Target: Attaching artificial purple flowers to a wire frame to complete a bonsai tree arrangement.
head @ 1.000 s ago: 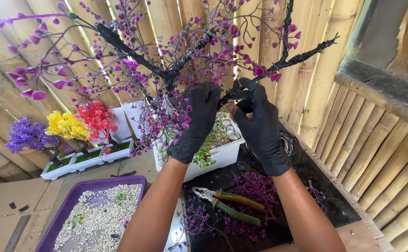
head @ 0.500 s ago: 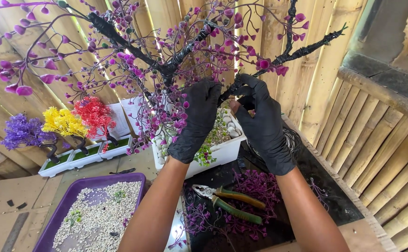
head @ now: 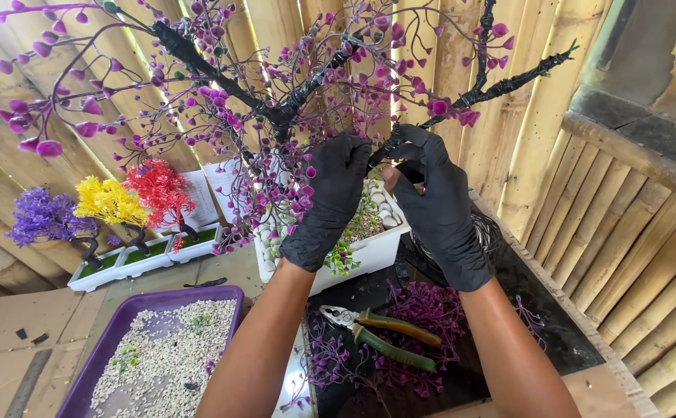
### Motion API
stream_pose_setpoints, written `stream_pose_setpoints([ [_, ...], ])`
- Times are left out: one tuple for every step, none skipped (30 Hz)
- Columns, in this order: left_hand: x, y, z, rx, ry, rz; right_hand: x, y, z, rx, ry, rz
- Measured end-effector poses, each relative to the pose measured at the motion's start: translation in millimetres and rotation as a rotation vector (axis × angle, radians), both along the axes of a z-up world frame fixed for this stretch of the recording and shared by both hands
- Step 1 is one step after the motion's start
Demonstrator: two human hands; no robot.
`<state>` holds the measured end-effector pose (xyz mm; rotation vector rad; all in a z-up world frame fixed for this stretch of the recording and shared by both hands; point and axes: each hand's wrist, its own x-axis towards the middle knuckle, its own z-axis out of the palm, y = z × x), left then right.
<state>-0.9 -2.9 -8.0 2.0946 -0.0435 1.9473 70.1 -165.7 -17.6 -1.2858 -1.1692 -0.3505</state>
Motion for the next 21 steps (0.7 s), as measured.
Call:
stream_pose_setpoints([
  [-1.5, -2.1, 0.1, -0.010, 0.001, -0.021, -1.4, -0.2, 0.6, 0.002, -0.008, -0.003],
  [-2.9, -4.2, 0.2, -0.020, 0.001, -0.041, -2.7, -0.3, 1.3, 0.005, -0.016, -0.005],
  [-3.2, -2.6, -1.2, -0.019, 0.002, -0.041, -12.5, -5.7, 9.5, 0.006, -0.015, -0.005],
  [-3.7, -1.0, -2.5, -0.009, 0.048, -0.011, -22.3, -11.2, 17.6, -0.031, -0.025, -0.021],
  [-4.2, 0.3, -4.1, 0.002, 0.094, 0.019, -32.2, -16.9, 25.4, -0.068, -0.035, -0.037],
  [-2.7, 1.6, -4.8, 0.003, 0.095, 0.020, -19.2, -21.0, 24.0, -0.067, -0.034, -0.037],
  [-1.1, 2.7, -5.8, 0.031, 0.116, 0.078, -6.1, -25.3, 22.4, -0.233, -0.156, 0.014],
  [0.5, 3.9, -6.8, 0.059, 0.137, 0.137, 6.9, -29.5, 20.9, -0.397, -0.280, 0.066],
  [0.2, 3.8, -8.2, 0.059, 0.137, 0.137, 5.1, -28.8, 21.6, -0.397, -0.279, 0.066],
  [0.0, 3.7, -9.6, 0.089, 0.115, 0.142, 3.3, -28.2, 22.3, -0.385, -0.255, 0.062],
  [0.0, 3.6, -10.8, 0.120, 0.093, 0.147, 1.7, -27.5, 23.1, -0.373, -0.230, 0.057],
  [-0.7, 4.2, -10.3, 0.121, 0.094, 0.147, -1.4, -26.7, 24.3, -0.373, -0.228, 0.057],
  [-1.1, 4.2, -10.6, 0.132, 0.093, 0.146, -4.4, -26.6, 24.8, -0.355, -0.189, 0.049],
  [-1.3, 4.2, -11.1, 0.143, 0.092, 0.146, -7.2, -26.5, 25.2, -0.338, -0.150, 0.041],
  [2.3, 7.9, -14.6, 0.142, 0.094, 0.144, -9.0, -25.0, 25.8, -0.339, -0.147, 0.040],
  [5.7, 11.5, -18.3, 0.106, 0.099, 0.132, -10.8, -23.5, 26.4, -0.322, -0.110, 0.032],
  [8.9, 14.9, -21.7, 0.069, 0.104, 0.121, -12.7, -22.1, 27.2, -0.304, -0.073, 0.025],
  [2.1, 11.0, -17.6, 0.069, 0.106, 0.121, -4.3, -12.0, 14.7, -0.305, -0.071, 0.025],
  [-4.8, 7.1, -13.6, 0.041, 0.113, 0.090, 4.0, -1.7, 2.0, -0.174, -0.055, -0.023],
  [-11.7, 3.3, -9.6, 0.013, 0.121, 0.059, 12.2, 8.6, -10.8, -0.043, -0.042, -0.071],
  [-10.6, 3.3, -11.4, 0.012, 0.123, 0.058, 12.5, 7.9, -10.2, -0.044, -0.040, -0.072],
])
